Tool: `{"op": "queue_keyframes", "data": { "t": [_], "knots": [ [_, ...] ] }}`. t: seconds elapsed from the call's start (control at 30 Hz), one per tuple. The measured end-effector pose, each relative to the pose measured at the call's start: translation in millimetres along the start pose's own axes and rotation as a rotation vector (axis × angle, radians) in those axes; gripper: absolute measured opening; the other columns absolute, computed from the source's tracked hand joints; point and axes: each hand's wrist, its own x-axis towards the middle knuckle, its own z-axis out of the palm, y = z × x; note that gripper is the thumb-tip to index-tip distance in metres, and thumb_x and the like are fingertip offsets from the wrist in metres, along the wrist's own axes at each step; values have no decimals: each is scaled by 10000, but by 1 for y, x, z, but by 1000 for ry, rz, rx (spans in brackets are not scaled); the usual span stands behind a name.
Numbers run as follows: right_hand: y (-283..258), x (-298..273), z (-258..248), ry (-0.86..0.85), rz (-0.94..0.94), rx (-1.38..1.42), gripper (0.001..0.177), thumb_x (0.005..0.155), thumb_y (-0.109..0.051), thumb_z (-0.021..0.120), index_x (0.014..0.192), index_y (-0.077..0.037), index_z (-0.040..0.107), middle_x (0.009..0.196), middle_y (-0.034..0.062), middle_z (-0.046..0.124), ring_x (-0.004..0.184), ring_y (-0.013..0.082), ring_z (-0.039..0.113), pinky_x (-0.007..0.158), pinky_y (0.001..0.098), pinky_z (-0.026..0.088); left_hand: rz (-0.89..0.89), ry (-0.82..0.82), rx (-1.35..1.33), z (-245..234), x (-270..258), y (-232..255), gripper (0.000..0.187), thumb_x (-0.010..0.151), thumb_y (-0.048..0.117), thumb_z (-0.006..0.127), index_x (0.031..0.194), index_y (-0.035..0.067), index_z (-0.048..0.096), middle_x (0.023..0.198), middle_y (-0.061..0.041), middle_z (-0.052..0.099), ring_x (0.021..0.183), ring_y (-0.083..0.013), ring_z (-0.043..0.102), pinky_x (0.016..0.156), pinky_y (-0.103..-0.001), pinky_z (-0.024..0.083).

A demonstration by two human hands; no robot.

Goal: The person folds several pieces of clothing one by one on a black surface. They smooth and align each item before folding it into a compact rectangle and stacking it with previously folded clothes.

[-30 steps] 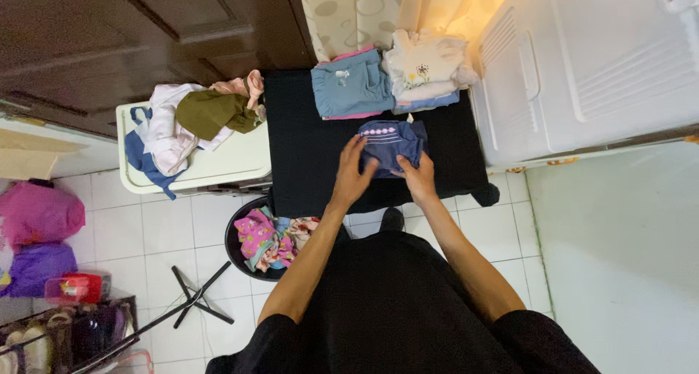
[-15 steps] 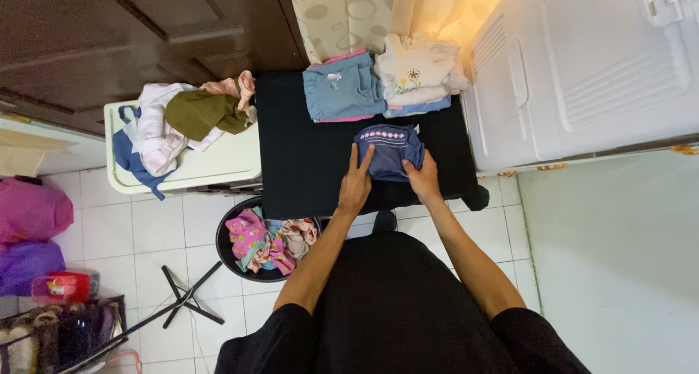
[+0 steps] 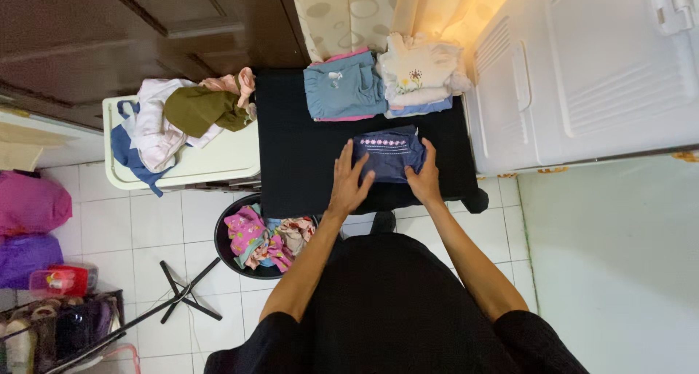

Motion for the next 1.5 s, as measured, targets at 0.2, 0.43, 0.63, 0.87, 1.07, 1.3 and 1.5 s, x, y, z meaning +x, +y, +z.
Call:
{"op": "queue_keyframes", "data": {
  "t": [0.2, 0.43, 0.63, 0.87, 1.07, 1.3, 1.5],
  "knots": [
    [-7, 3, -3, -36, -61, -75, 737, 862, 32, 647, 1527, -84, 351, 1382, 248, 602, 1244, 383, 643, 1043, 413, 497, 167, -120, 300, 24, 27, -9, 545, 1045, 268, 524, 1557, 93, 457, 1711, -69, 289, 1590, -253, 247, 1238, -662, 201],
    [-2, 9, -7, 19, -143, -388, 714, 779, -68, 770, 1420, -14, 461, 1238, 285, 602, 1151, 465, 604, 987, 481, 488, 82, -218, 397, 25, 26, -20, 638, 1027, 354, 479, 1574, 54, 341, 1677, -71, 268, 1553, -247, 220, 1179, -710, 139],
    [23, 31, 0, 89, -18, -382, 705, 785, -298, 897, 1310, 20, 550, 1194, 303, 610, 1110, 456, 609, 937, 484, 493, 113, -257, 451, 24, 27, -25, 648, 1030, 387, 466, 1580, 68, 339, 1681, -69, 246, 1552, -240, 207, 1176, -718, 130],
    [59, 64, 8, -134, 157, -291, 501, 738, -268, 836, 1149, -9, 715, 1068, 236, 767, 1000, 356, 758, 887, 412, 571, 100, -274, 471, 16, 27, -16, 598, 1031, 426, 458, 1559, 161, 367, 1677, -125, 204, 1544, -377, 178, 1124, -750, 159],
    [51, 61, 8, -72, 9, -396, 415, 749, -155, 834, 1084, 34, 676, 1061, 299, 645, 967, 439, 659, 846, 460, 534, -460, 142, -107, 32, 17, -12, 830, 970, 483, 600, 1613, 97, 246, 1429, -283, 516, 1272, -448, 474, 1120, -574, 378],
    [14, 45, -8, -122, 129, -13, 377, 881, -150, 705, 1214, -18, 585, 1107, 165, 700, 1026, 258, 682, 915, 364, 516, -593, 102, -570, 8, 30, 9, 881, 879, 229, 721, 1615, 187, 239, 1150, -234, 654, 1037, -311, 659, 936, -399, 533],
    [-42, 41, -20, -237, 54, 268, 481, 939, -84, 697, 1365, -26, 480, 1176, 144, 612, 1058, 208, 606, 931, 363, 499, -235, 208, -755, -34, 22, 27, 724, 941, 37, 710, 1572, 131, 366, 1338, -172, 545, 1216, -246, 589, 1034, -357, 519]
  ]
}}
